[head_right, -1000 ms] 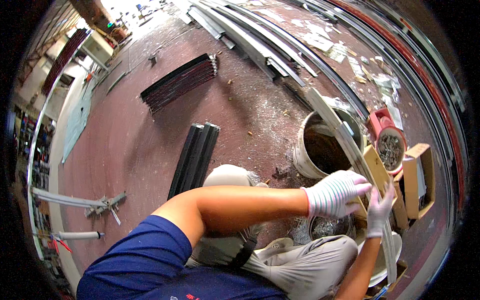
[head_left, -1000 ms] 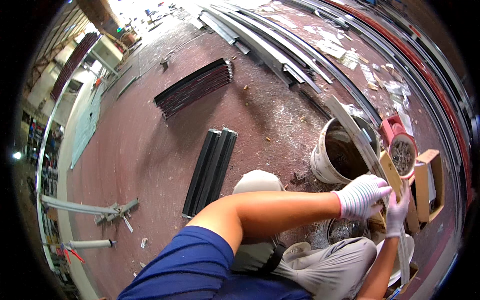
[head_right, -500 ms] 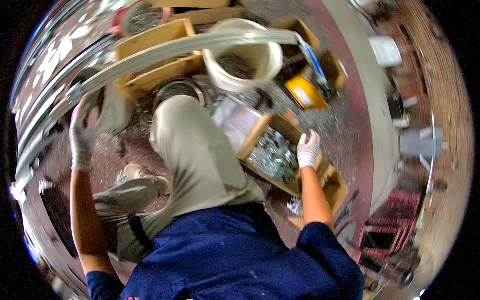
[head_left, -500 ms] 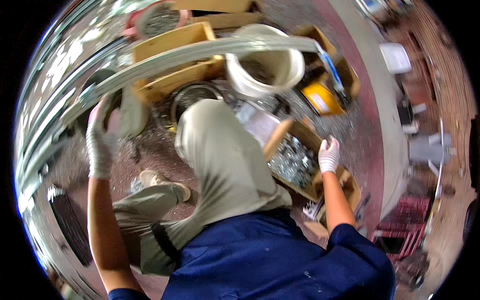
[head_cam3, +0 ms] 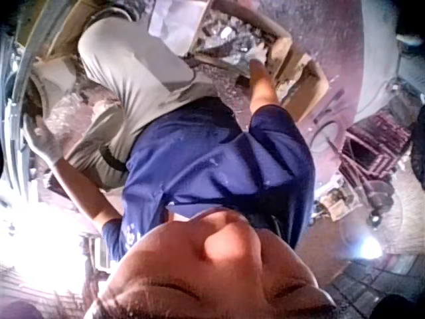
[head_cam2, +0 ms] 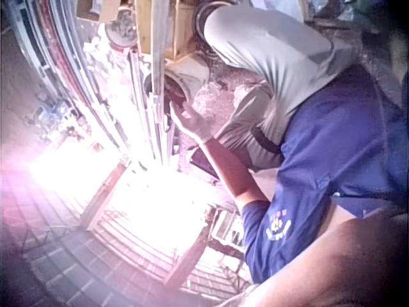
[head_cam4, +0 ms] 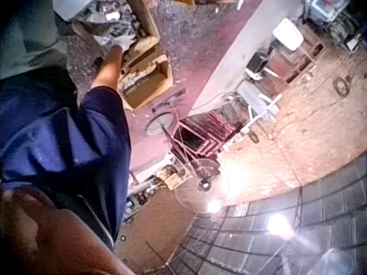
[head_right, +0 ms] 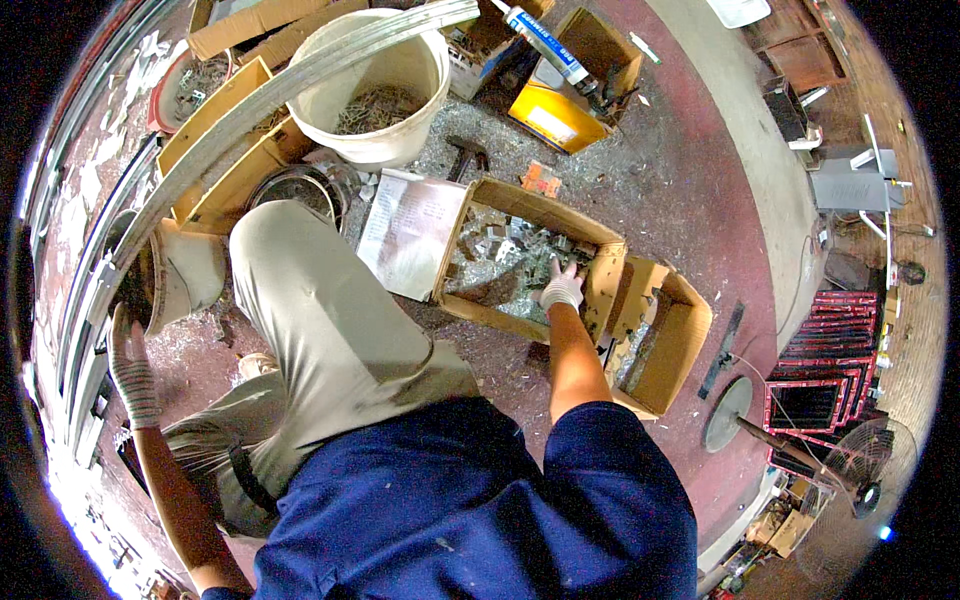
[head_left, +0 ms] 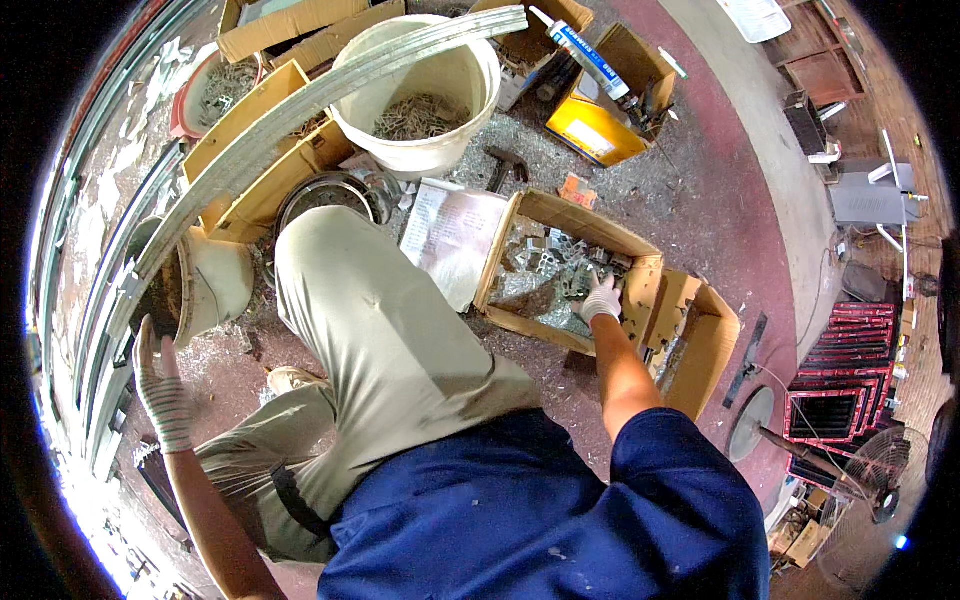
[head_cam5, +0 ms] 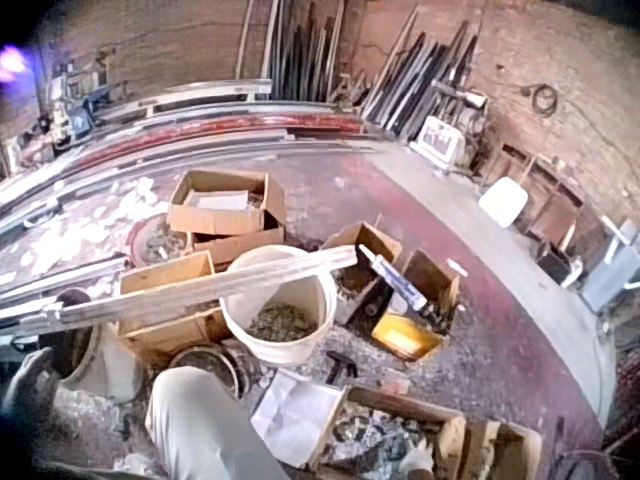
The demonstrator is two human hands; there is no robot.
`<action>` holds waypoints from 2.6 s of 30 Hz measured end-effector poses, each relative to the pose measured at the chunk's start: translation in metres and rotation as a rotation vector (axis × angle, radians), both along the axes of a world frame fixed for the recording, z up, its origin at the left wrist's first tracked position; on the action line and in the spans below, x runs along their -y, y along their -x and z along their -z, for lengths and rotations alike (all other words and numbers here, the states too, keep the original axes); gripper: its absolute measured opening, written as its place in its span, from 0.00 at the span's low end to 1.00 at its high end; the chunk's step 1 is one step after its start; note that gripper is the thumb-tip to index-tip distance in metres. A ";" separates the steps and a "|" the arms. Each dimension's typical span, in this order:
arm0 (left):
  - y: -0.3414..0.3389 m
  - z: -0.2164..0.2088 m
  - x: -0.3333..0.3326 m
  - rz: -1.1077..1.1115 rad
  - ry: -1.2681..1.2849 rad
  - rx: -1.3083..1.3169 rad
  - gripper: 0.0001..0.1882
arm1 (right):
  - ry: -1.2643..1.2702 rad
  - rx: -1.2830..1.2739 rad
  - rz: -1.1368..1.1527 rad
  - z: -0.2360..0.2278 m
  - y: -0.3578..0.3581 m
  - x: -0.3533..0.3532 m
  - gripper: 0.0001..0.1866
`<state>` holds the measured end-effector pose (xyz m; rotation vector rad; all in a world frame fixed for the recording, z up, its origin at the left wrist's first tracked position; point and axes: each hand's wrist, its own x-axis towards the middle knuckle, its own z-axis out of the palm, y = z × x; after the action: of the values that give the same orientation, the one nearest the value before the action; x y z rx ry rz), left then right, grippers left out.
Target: The person walks through a workshop and sits on the floor to assemble metal profiles. They repeatedly pick small metal connectors from a box and attach them to a long metal frame, then place the connectors into a bucket.
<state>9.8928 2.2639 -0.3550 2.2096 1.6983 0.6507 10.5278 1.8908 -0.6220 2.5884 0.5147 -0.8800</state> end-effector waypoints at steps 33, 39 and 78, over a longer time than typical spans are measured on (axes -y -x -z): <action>-0.388 0.042 0.124 0.622 1.003 1.014 0.27 | -1.566 -0.838 0.437 -0.194 0.025 -0.062 0.32; -0.444 0.035 0.143 0.294 1.779 0.921 0.28 | -1.627 -0.748 0.181 -0.230 0.027 -0.090 0.32; -0.411 0.030 0.133 0.190 1.248 1.445 0.35 | -1.177 -0.039 -0.509 -0.259 0.087 -0.120 0.16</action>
<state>10.3038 2.1307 -0.3846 0.5723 0.6477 0.5785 10.4406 2.0106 -0.3634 3.0477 2.0916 -0.4815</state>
